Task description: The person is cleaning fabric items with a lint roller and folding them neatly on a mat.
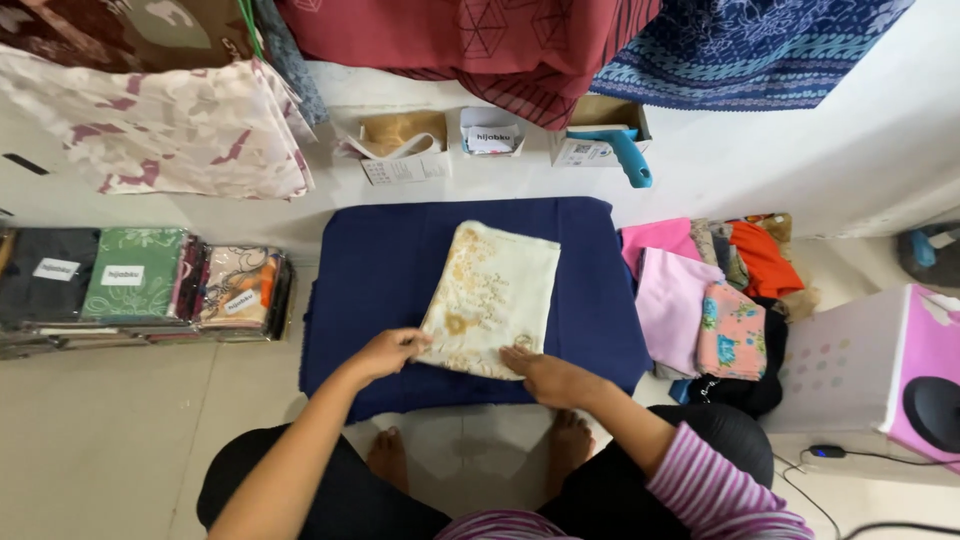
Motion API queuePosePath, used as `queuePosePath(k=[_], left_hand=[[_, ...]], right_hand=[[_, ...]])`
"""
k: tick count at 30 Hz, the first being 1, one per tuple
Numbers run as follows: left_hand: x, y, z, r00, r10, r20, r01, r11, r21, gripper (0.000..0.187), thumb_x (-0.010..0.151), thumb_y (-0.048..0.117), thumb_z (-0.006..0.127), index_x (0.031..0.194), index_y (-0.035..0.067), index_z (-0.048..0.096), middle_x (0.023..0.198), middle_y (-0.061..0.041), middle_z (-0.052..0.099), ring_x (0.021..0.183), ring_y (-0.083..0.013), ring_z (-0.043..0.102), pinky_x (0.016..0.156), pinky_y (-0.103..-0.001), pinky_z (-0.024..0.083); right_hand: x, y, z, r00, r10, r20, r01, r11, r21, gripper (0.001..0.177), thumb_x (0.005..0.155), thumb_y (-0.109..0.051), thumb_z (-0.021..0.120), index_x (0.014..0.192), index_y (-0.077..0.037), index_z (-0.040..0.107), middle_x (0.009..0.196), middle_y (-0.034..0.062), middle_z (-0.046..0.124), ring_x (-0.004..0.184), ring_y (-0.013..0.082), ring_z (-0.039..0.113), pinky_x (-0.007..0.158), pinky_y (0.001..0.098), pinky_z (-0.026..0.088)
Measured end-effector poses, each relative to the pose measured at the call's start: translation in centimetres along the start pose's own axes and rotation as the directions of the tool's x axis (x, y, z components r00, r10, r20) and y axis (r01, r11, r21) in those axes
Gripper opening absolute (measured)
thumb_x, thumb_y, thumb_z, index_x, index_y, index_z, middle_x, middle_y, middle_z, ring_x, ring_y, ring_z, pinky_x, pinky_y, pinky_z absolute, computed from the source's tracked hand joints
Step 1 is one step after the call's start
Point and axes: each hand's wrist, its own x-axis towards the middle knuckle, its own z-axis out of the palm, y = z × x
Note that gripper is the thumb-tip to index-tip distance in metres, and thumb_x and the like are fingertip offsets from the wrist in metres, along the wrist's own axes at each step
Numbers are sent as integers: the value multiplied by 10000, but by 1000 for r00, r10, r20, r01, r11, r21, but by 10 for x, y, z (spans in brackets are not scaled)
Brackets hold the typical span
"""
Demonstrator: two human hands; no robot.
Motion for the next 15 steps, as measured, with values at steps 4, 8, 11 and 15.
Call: queuePosePath(k=[4,8,11,15], left_hand=[[0,-1,-8,975,-89,204,95,995,-20,484,933,175,617,1362,-49,618,949,-136,720,704,-83,591,643,-190,594],[7,12,-17,972,140,190,-224,803,552,891,583,316,982,1398,246,629,1281,-96,620,1157,-314,581,943,-457,514],[4,36,-10,917,277,287,-399,619,677,927,621,92,885,1463,263,535,1529,-80,467,1435,-366,345,1139,-531,336],[52,1,-6,918,185,351,-380,662,646,795,721,493,861,1423,263,567,1512,24,571,1524,-209,302,1196,-477,179]], right_hand=[[-8,-6,-21,973,138,183,-169,972,161,653,901,-26,463,1549,-18,382,1504,301,463,1371,544,408,1147,611,370],[4,6,-26,937,266,228,-309,934,179,632,927,-92,423,1554,-170,443,1415,267,584,1248,487,578,1045,539,478],[11,16,-35,919,323,224,-370,904,215,539,919,-189,462,1441,-219,591,1296,187,689,1139,392,673,959,475,534],[35,97,-11,874,430,225,-482,717,503,412,840,-216,559,1145,-21,755,933,163,719,880,282,669,778,432,579]])
